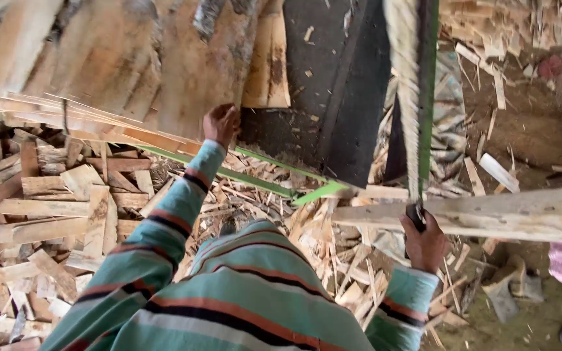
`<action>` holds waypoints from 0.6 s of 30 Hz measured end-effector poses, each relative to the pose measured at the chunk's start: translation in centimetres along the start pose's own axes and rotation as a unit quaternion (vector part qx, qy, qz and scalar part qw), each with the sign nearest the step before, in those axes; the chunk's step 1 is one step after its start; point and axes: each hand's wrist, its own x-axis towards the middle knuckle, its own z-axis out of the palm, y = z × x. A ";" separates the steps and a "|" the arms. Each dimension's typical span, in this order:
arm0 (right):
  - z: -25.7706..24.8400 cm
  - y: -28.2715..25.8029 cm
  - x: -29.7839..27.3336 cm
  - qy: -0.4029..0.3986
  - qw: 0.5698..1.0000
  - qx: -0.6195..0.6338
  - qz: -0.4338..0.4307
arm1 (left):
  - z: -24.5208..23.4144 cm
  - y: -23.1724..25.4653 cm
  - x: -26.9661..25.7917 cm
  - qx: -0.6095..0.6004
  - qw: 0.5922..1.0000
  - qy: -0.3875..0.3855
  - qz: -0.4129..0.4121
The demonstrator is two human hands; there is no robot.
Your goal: Handling and sorting thin wood veneers using a mechanical slicing machine in a workshop.
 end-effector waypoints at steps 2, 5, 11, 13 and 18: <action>-1.0 -1.8 -0.5 -0.030 0.998 0.027 0.045 | 0.8 -2.5 2.2 0.118 0.985 0.042 0.118; -0.8 -1.5 0.0 -0.040 0.997 0.041 0.059 | 2.3 -1.3 4.3 0.310 0.906 0.133 0.254; -2.3 -2.3 -0.1 -0.052 0.996 0.064 0.021 | 3.5 6.3 8.1 0.548 0.806 0.135 0.178; -2.9 -3.3 0.6 -0.060 0.995 0.077 0.028 | 3.8 9.2 11.3 0.588 0.783 0.132 0.154; -3.2 -4.9 1.0 -0.077 0.985 0.142 0.062 | 3.2 10.6 20.6 0.707 0.694 0.104 0.087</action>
